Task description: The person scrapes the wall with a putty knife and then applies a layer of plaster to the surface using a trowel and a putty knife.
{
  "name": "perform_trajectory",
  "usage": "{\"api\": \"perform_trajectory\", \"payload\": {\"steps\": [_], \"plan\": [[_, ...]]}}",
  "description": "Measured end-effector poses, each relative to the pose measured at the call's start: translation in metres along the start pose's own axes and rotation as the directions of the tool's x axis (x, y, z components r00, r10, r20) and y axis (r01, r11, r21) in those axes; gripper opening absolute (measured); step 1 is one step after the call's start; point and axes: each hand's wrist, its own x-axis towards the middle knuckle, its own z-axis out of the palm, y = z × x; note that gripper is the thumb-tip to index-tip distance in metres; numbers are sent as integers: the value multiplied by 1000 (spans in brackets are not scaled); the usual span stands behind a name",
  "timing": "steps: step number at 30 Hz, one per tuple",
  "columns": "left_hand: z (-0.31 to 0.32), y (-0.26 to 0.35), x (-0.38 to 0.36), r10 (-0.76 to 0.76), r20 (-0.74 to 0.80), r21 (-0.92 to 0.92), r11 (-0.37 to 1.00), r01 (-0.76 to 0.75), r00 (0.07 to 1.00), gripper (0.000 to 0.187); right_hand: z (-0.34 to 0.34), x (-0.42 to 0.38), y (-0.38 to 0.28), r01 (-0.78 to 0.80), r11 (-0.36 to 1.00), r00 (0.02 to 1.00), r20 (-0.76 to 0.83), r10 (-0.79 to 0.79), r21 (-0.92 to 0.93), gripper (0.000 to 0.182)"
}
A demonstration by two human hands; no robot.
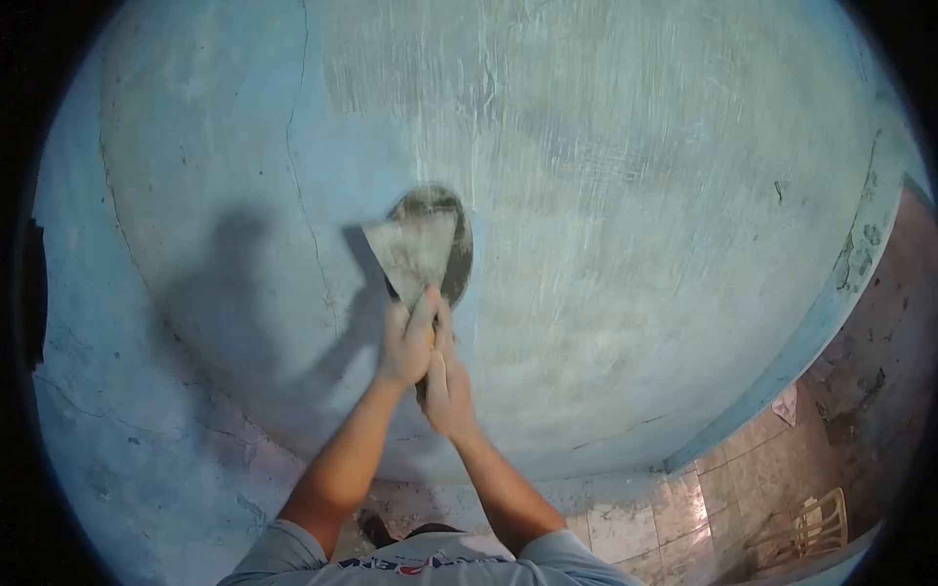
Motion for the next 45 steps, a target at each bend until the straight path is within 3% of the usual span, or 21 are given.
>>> {"api": "perform_trajectory", "payload": {"steps": [4, 7, 8, 11, 12, 18, 24, 26, 27, 29, 33, 34, 37, 41, 45], "plan": [[-3, 38, 43, -64, -16, -37, 997, 63, 998, 51, -2, 46, -24, -40, 999, 992, 119, 37, 25, 61], [-9, 22, 16, 3, -5, 86, 996, -2, 1000, 48, 4, 16, -4, -27, 1000, 999, 43, 27, 0, 60], [-11, -1, 1, -41, -28, 12, 999, 42, 999, 47, 8, 2, 1, -27, 1000, 1000, 16, 27, 8, 59], [-10, 6, -15, -115, -23, 49, 992, 116, 993, 49, 10, -11, 6, -30, 997, 999, 28, 27, 75, 59], [-9, 8, -4, -1, -12, 79, 997, 2, 1000, 51, 9, -2, 6, -28, 995, 999, 46, 24, 96, 59], [-15, 40, 41, -93, 11, 4, 996, 93, 996, 51, 11, 41, -28, -35, 996, 994, 110, 26, 84, 60], [-6, 11, -12, -81, -60, 50, 995, 84, 995, 53, 8, 0, -3, -30, 997, 998, 55, 26, 71, 62], [-10, 22, 16, -18, -22, 38, 999, 19, 1000, 52, 11, 15, -23, 40, 998, 999, 13, -41, 53, 57], [-12, 28, 32, 9, -5, 28, 1000, -9, 1000, 52, 3, 27, -34, -23, 998, 996, 89, 18, 52, 49], [-11, 47, 48, -74, 19, -71, 995, 75, 997, 50, 3, 48, -42, 17, 999, 991, 135, -21, 29, 55], [-15, 16, 16, -46, 13, 24, 999, 46, 999, 54, 11, 20, -1, 120, 993, 992, -38, -120, -19, 49], [-11, 2, 0, -10, -53, 62, 998, 13, 999, 52, 18, 0, 7, 144, 990, 986, -90, -143, 2, 51], [-5, -1, -12, -41, -60, 84, 995, 46, 997, 50, 11, 3, 10, 71, 996, 995, -78, -66, 53, 55], [-5, 41, 42, -5, 26, 14, 1000, 5, 1000, 53, 5, 42, -28, -54, 993, 998, 43, 49, 105, 56], [-7, 19, 23, -67, -19, -5, 998, 66, 998, 54, 4, 25, -15, -18, 999, 999, 52, 17, 32, 54]]}}
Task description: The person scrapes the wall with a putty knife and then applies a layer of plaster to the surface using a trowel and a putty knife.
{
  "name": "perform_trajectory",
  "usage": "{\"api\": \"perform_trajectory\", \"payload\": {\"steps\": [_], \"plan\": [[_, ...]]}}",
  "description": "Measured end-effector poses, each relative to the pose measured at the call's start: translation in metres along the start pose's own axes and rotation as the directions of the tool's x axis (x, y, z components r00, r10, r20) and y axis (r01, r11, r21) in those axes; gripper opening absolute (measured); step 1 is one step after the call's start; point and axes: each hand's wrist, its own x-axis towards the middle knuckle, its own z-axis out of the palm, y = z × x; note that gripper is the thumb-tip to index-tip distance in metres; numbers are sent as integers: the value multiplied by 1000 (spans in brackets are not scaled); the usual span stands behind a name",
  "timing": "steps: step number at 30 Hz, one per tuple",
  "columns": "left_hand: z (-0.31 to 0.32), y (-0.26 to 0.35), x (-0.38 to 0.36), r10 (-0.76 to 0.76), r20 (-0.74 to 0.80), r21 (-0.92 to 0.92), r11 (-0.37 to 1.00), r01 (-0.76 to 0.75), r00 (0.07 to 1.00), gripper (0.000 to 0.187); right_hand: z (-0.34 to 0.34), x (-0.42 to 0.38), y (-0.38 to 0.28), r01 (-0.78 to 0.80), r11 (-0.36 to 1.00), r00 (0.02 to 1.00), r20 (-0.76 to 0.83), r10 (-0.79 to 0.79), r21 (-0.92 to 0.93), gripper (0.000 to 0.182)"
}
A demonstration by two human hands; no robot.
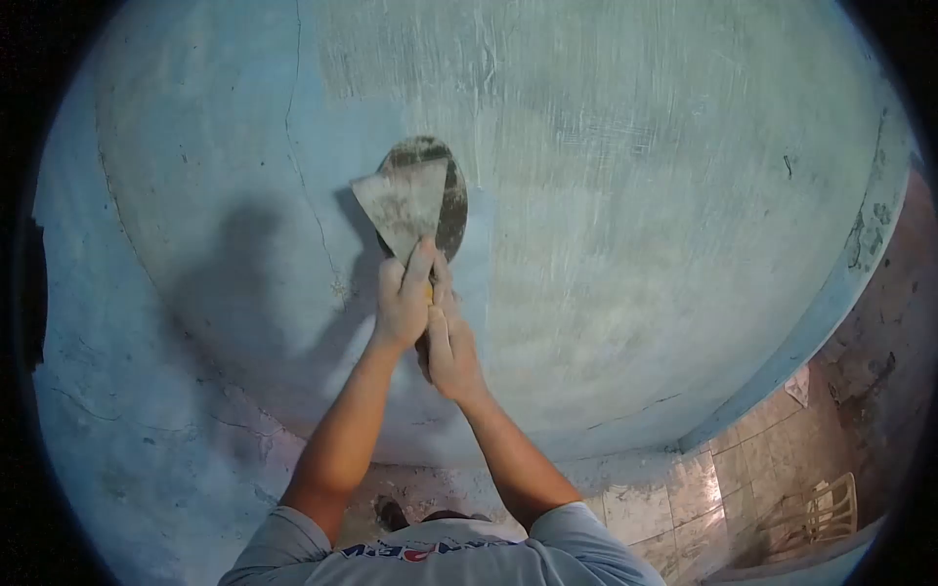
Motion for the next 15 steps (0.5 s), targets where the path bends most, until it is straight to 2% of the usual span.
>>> {"api": "perform_trajectory", "payload": {"steps": [2, 4, 6, 7, 8, 10, 11, 15], "plan": [[-1, -25, -27, 27, -5, 47, 999, -27, 1000, 54, 5, -29, 25, 31, 998, 996, -82, -35, -50, 54], [0, -25, -19, 95, 6, 51, 994, -95, 995, 48, 6, -21, 37, 121, 992, 987, -105, -124, -32, 52], [1, -7, -7, 80, 36, 38, 996, -81, 996, 47, 2, -7, 14, 88, 996, 994, -71, -86, 16, 53], [5, 9, 9, 44, 26, -16, 999, -44, 999, 47, -5, 6, 7, 82, 997, 997, 10, -82, 10, 52], [7, 18, 18, 11, 17, -70, 997, -10, 1000, 48, -4, 13, -4, 64, 998, 998, 3, -64, 13, 48], [2, 12, 18, 58, 18, -57, 997, -57, 998, 48, 0, 21, -29, 46, 999, 999, -7, -46, 19, 42], [-1, 6, 20, 83, 24, -47, 996, -82, 996, 48, -3, 14, -20, -9, 999, 999, 41, 11, -48, 47], [-9, -39, -31, 48, -37, -14, 999, -49, 998, 49, 9, -26, 24, 28, 996, 998, -55, -32, -87, 57]]}}
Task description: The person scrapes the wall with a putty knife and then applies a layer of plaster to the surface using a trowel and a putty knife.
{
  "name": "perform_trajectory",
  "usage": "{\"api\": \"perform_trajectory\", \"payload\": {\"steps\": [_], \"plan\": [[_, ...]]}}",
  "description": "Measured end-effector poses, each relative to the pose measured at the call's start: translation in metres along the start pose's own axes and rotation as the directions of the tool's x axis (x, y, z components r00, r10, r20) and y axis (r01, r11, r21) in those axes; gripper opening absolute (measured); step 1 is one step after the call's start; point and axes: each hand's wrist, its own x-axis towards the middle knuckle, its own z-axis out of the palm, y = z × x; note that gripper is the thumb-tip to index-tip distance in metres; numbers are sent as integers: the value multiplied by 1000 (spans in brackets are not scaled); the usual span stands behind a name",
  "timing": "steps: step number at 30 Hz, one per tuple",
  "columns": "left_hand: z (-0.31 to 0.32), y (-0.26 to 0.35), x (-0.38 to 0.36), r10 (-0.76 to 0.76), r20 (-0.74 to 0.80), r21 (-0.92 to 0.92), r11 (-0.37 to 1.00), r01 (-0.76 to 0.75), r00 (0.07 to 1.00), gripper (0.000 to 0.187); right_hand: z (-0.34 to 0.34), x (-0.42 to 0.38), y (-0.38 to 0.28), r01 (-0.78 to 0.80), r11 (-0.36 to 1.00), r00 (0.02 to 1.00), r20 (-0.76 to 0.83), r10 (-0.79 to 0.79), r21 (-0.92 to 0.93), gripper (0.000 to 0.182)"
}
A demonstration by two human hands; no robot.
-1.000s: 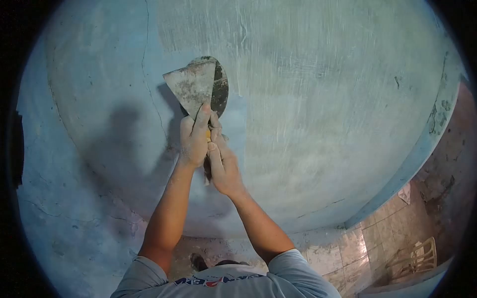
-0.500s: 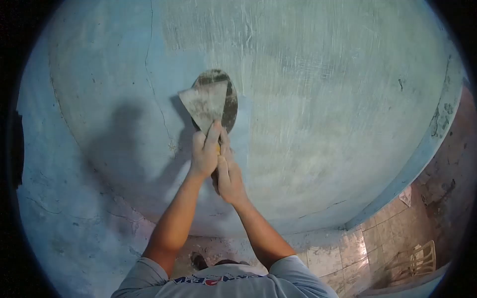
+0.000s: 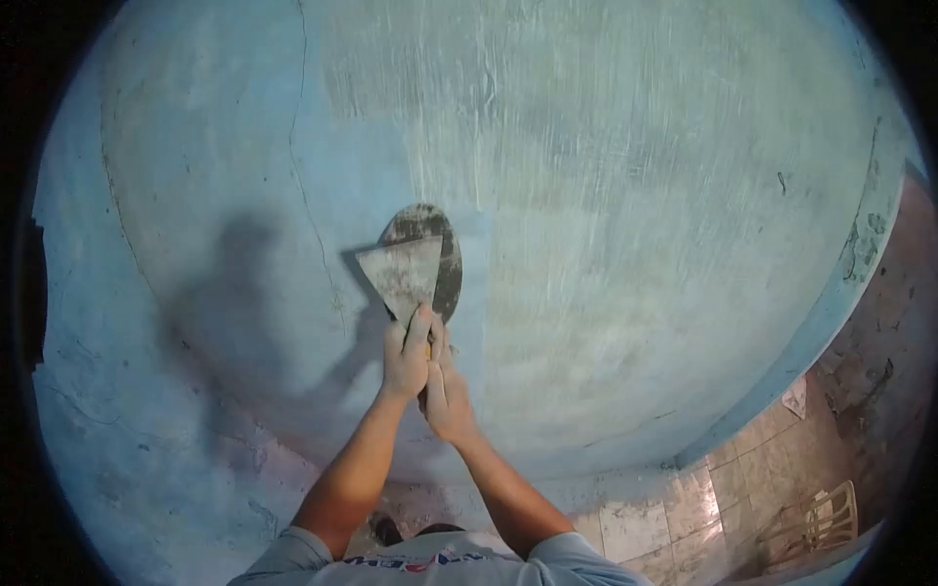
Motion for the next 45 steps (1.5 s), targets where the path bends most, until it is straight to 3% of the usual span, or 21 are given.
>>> {"api": "perform_trajectory", "payload": {"steps": [3, 5, 8, 11, 14, 17, 20, 24, 27, 30, 32, 36, 38, 40, 42, 43, 45], "plan": [[-1, 11, 1, -22, 18, 24, 999, 21, 1000, 48, 3, 3, 12, 12, 1000, 1000, 10, -12, 29, 60], [5, 49, 36, -31, 28, 9, 999, 31, 999, 48, 0, 31, -18, -35, 997, 998, 57, 31, 64, 60], [2, 53, 55, -65, 39, 11, 998, 64, 997, 47, -3, 51, -35, -130, 981, 986, 122, 113, 143, 59], [0, 23, 17, 55, -34, 89, 995, -52, 998, 48, 3, 13, -11, -78, 994, 995, 60, 73, 75, 59], [5, 23, -11, -94, -111, 27, 995, 98, 989, 47, 9, -6, -5, -66, 988, 997, 43, 60, 140, 58], [4, 42, 29, 37, -68, 91, 995, -31, 997, 47, 7, 23, -28, -74, 984, 996, 59, 66, 159, 54], [5, 69, 64, -24, -41, 58, 998, 27, 999, 52, 4, 55, -44, -169, 956, 982, 120, 144, 239, 47], [1, 39, 25, 79, -43, 138, 988, -72, 996, 49, 10, 14, -24, -153, 970, 988, 34, 150, 191, 45], [6, 32, 1, 2, -84, 77, 997, 5, 996, 48, 16, 7, -10, -53, 984, 996, -55, 63, 172, 46], [4, 59, 45, 35, -48, 58, 998, -32, 998, 51, 8, 36, -33, -33, 992, 999, 27, 30, 125, 50], [7, 88, 68, -31, -10, 33, 999, 31, 999, 54, 5, 61, -44, -1, 993, 998, 58, -5, 115, 51], [-3, 66, 48, -8, -15, 10, 1000, 8, 1000, 54, 20, 48, -13, 142, 982, 988, -71, -134, 125, 44], [-6, 39, 17, -4, -21, 55, 998, 5, 1000, 52, 25, 23, 0, 124, 975, 989, -105, -106, 186, 40], [-7, 35, 16, 10, -20, 83, 997, -9, 1000, 52, 23, 4, -1, -9, 951, 996, -79, 35, 309, 38], [-6, 51, 31, 20, 9, 92, 996, -21, 1000, 51, 21, 23, -32, 7, 969, 998, -64, 9, 247, 37], [-6, 60, 50, 68, 39, 10, 998, -68, 997, 51, 18, 40, -45, 14, 976, 998, -55, -2, 216, 37], [-3, 81, 73, 20, 75, -28, 999, -18, 997, 51, 16, 62, -51, 9, 978, 999, -36, -1, 210, 34]]}}
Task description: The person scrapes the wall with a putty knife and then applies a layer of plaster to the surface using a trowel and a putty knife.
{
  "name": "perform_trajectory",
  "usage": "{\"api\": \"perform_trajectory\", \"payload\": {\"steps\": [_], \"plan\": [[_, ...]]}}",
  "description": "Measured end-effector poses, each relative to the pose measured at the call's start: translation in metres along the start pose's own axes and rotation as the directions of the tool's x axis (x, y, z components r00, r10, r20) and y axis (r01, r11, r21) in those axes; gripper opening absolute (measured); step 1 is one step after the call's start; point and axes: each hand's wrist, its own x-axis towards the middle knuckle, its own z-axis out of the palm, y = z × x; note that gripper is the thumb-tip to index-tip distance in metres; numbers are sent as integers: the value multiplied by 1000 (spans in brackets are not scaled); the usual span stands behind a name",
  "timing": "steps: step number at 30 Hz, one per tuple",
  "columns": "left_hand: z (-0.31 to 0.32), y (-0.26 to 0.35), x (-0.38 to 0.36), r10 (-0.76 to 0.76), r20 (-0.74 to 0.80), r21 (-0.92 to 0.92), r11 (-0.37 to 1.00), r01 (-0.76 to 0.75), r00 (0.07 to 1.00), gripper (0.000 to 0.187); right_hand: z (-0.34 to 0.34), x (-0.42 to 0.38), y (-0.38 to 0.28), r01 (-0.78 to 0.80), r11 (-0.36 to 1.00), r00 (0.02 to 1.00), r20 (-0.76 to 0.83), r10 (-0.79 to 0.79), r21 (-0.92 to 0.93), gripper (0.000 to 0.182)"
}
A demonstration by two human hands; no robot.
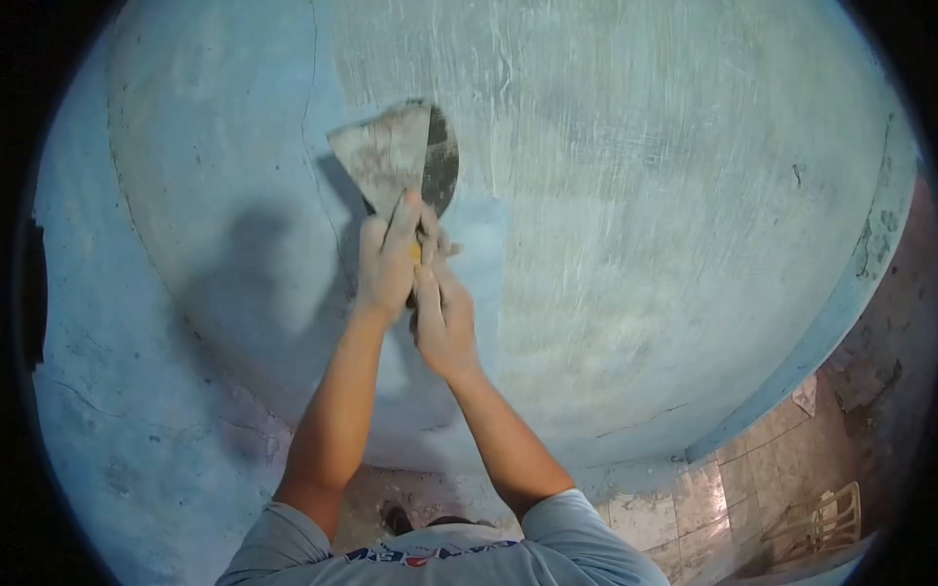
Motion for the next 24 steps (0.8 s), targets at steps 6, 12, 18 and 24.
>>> {"api": "perform_trajectory", "payload": {"steps": [6, 12, 18, 24], "plan": [[-3, -52, -57, 12, -4, -41, 999, -12, 1000, 51, -12, -46, 49, 52, 980, 994, -80, -68, -191, 42], [13, -11, -19, -7, -105, -97, 995, -3, 994, 45, -9, -3, 18, 177, 954, 982, -24, -189, -243, 54], [13, -45, -56, 68, -152, 39, 997, -63, 986, 41, -16, -35, 50, 194, 949, 979, -19, -205, -250, 55], [2, -47, -28, 200, -181, 163, 972, -171, 963, 39, -13, -14, 27, 142, 968, 988, -32, -152, -208, 51]]}}
